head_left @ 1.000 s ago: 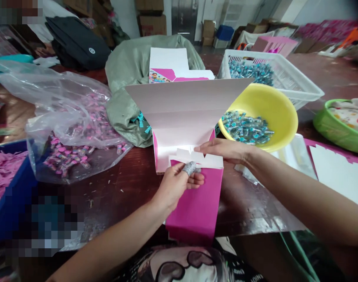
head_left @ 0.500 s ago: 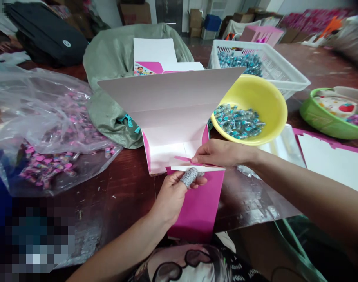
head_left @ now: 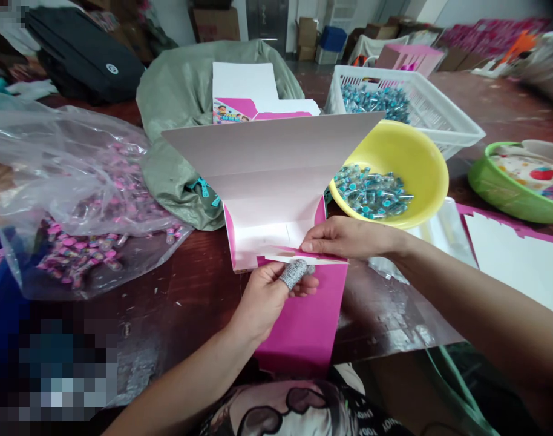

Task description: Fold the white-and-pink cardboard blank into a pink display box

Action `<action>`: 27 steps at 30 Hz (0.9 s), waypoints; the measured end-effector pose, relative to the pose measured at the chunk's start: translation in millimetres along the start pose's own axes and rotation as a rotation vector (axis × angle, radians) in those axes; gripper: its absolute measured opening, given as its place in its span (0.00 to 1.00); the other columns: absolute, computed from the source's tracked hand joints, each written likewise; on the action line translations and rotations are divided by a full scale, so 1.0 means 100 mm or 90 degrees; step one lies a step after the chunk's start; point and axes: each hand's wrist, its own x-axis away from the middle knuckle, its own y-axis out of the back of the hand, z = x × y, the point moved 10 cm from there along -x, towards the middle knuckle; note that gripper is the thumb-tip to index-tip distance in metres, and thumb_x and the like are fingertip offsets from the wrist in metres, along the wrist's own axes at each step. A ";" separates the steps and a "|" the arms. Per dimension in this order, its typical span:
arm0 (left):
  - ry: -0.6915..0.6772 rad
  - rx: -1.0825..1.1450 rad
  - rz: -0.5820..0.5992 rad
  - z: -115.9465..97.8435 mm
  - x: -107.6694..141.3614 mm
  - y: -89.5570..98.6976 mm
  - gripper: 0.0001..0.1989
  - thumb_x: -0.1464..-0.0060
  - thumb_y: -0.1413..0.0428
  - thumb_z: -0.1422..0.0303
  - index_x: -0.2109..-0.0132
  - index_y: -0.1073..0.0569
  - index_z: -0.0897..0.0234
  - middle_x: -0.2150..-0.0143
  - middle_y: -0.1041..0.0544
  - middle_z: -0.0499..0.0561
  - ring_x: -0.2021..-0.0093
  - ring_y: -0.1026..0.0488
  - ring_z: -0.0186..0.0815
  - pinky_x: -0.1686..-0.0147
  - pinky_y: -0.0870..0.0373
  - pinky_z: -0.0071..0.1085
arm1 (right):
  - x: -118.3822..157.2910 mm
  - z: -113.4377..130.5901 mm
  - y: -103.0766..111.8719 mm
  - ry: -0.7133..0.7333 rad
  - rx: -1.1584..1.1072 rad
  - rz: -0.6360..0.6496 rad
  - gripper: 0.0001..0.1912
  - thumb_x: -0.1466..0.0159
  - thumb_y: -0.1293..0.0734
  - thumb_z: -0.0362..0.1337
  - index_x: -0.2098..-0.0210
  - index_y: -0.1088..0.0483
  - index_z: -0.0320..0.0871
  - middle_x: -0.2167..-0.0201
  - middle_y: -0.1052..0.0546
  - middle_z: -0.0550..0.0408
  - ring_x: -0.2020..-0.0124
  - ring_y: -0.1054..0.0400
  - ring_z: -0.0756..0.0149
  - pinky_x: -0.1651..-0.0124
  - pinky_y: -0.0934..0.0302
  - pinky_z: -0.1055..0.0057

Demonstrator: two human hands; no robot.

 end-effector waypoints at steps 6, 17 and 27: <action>0.029 0.002 0.019 0.01 0.05 0.01 0.09 0.45 0.39 0.65 0.63 0.19 0.67 0.69 0.17 0.55 0.72 0.21 0.33 0.68 0.27 0.28 | -0.03 0.03 0.02 -0.021 0.039 -0.007 0.17 0.35 0.34 0.49 0.61 0.21 0.43 0.70 0.21 0.55 0.69 0.32 0.67 0.65 0.40 0.71; -0.155 -0.126 -0.057 -0.26 0.34 0.42 0.09 0.42 0.39 0.66 0.56 0.20 0.63 0.60 0.17 0.55 0.57 0.20 0.41 0.52 0.24 0.36 | 0.16 -0.05 0.09 -0.046 -0.156 -0.065 0.21 0.43 0.26 0.54 0.60 0.22 0.45 0.69 0.22 0.54 0.70 0.32 0.67 0.71 0.41 0.71; -0.197 0.092 -0.295 -0.29 0.47 1.71 0.26 0.41 0.46 0.44 0.43 0.28 0.54 0.37 0.28 0.56 0.38 0.30 0.50 0.46 0.27 0.47 | 0.62 -0.86 -0.71 -0.041 -0.622 -0.525 0.16 0.37 0.31 0.52 0.52 0.29 0.55 0.50 0.21 0.52 0.54 0.24 0.53 0.54 0.27 0.55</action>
